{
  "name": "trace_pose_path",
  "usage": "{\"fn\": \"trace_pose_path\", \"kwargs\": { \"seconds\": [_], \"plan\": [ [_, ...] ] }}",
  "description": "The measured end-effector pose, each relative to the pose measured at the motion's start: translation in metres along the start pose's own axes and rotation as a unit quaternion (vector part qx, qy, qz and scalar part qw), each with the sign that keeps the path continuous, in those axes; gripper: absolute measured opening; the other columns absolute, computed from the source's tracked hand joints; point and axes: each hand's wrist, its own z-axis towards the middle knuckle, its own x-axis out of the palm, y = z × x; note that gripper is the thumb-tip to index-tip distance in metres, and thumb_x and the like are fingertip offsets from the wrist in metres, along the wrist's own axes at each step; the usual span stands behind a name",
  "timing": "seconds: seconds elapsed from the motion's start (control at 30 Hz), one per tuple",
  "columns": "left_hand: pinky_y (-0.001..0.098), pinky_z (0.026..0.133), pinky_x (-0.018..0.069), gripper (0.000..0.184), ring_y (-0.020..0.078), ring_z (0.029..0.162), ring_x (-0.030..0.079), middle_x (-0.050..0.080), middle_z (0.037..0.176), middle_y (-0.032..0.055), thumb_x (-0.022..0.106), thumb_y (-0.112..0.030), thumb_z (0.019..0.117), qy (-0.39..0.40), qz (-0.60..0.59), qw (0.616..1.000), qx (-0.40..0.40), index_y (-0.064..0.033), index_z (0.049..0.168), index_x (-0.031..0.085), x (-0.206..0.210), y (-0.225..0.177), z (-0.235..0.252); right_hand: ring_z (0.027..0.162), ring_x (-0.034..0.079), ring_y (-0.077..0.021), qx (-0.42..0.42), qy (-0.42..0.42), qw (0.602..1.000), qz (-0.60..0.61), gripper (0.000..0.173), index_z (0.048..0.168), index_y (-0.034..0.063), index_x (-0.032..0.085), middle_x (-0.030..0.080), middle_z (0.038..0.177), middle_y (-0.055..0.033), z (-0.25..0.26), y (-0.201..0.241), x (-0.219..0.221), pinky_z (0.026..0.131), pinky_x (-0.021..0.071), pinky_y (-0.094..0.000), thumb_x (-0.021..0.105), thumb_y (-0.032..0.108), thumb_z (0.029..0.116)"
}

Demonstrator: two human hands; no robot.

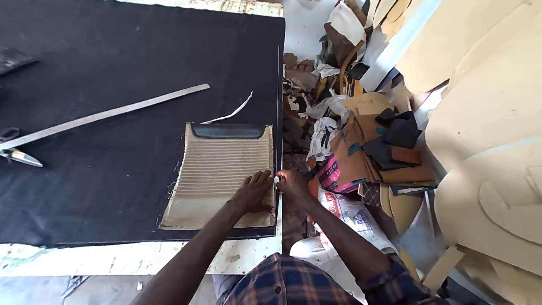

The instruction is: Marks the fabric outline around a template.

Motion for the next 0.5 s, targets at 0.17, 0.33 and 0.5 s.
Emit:
{"fn": "trace_pose_path", "kwargs": {
  "seconds": [0.17, 0.33, 0.5],
  "plan": [
    [0.0552, 0.118, 0.0314, 0.113, 0.0314, 0.155, 0.023, 0.02, 0.17, 0.0078, 0.077, -0.07, 0.0743, 0.031, 0.0, 0.999, -0.007, -0.012, 0.16, 0.032, 0.0, 0.002, 0.002, 0.083, 0.07, -0.0328, -0.031, 0.002, 0.996, -0.079, 0.02, 0.109, 0.0036, 0.07, 0.07, 0.09, -0.0162, -0.026, 0.034, -0.015, 0.071, 0.0567, -0.0534, 0.064, 0.016, 0.0951],
    [0.0546, 0.119, 0.0309, 0.113, 0.0323, 0.155, 0.023, 0.02, 0.17, 0.0089, 0.077, -0.073, 0.0732, 0.025, 0.008, 1.0, -0.001, -0.011, 0.159, 0.035, 0.003, 0.003, 0.003, 0.095, 0.069, -0.0395, 0.018, 0.029, 0.994, -0.107, 0.015, 0.109, -0.0026, 0.066, 0.069, 0.1, -0.0236, -0.083, 0.104, -0.053, 0.079, 0.0566, -0.0552, 0.065, 0.006, 0.0968],
    [0.0534, 0.119, 0.0305, 0.109, 0.0311, 0.154, 0.024, 0.021, 0.17, 0.0081, 0.075, -0.074, 0.0735, 0.015, 0.011, 1.0, 0.003, -0.0125, 0.156, 0.039, 0.004, 0.006, 0.002, 0.098, 0.069, -0.0401, 0.019, 0.034, 0.994, -0.102, 0.021, 0.116, -0.0015, 0.067, 0.07, 0.105, -0.0238, -0.077, 0.095, -0.042, 0.08, 0.0564, -0.0567, 0.065, 0.007, 0.0972]
  ]
}}
